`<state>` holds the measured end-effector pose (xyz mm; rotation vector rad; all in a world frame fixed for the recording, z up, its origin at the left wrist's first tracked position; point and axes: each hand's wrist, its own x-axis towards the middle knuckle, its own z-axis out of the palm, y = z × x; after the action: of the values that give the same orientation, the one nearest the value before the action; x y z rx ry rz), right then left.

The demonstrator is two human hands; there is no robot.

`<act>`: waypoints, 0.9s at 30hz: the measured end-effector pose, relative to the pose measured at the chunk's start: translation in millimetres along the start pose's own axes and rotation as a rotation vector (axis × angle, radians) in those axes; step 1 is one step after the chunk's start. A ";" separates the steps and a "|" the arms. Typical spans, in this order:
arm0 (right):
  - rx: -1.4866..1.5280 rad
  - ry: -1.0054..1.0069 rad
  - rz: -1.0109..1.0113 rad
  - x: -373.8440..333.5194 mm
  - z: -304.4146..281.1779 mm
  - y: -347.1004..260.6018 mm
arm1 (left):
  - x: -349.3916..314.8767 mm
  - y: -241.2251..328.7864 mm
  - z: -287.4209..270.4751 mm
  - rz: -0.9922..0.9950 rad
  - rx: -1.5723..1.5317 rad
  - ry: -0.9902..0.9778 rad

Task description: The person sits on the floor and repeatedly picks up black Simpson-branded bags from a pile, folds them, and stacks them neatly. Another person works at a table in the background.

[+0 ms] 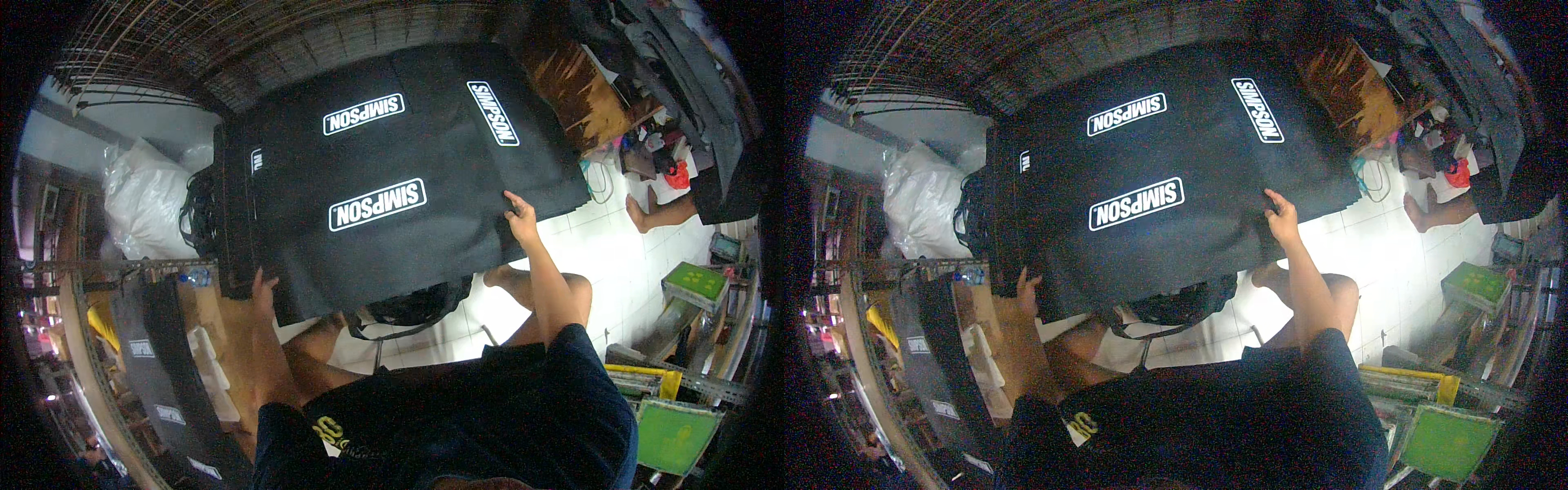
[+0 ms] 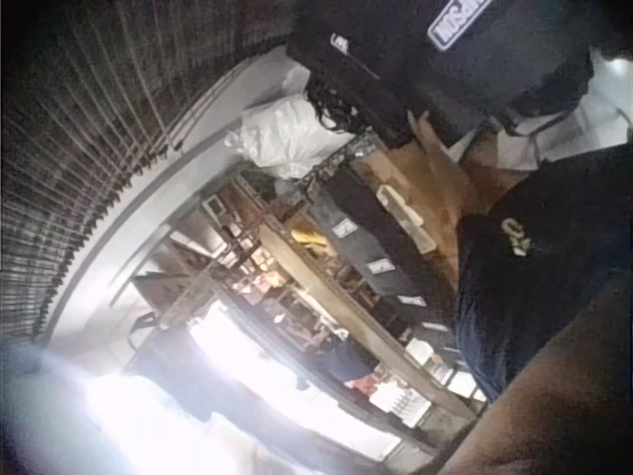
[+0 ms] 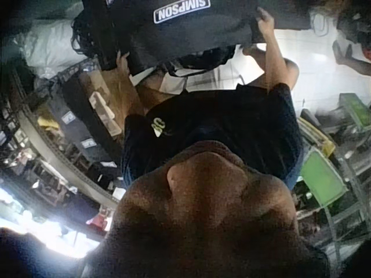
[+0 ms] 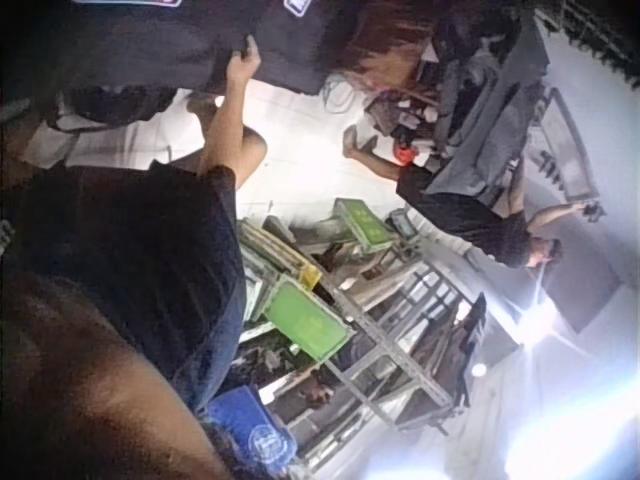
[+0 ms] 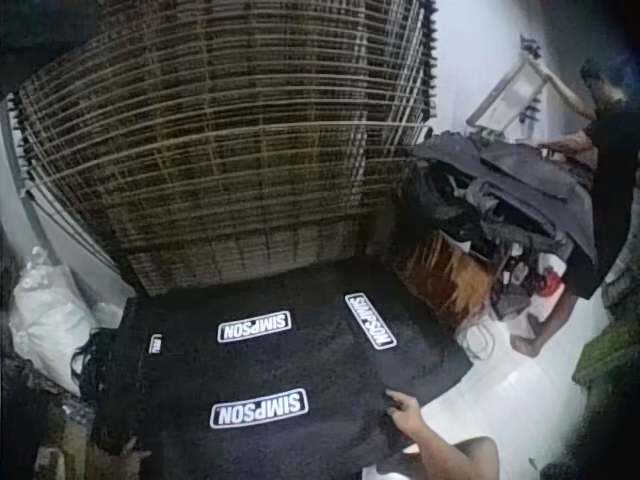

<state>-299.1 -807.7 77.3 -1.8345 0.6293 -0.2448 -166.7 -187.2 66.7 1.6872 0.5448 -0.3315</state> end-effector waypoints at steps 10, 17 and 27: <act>-0.094 0.088 -0.009 0.2 -10.5 21.3 | -2.1 20.1 33.2 0.001 0.214 0.010; -0.218 0.121 0.001 5.1 -5.7 17.0 | 13.3 -3.9 23.6 0.195 0.356 0.046; -0.358 0.182 -0.026 -0.6 -14.1 21.2 | -9.8 15.4 50.9 0.295 0.335 -0.008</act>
<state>-312.4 -823.8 62.7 -2.1815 0.8166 -0.3361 -162.8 -240.5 75.0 2.0577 0.2343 -0.2223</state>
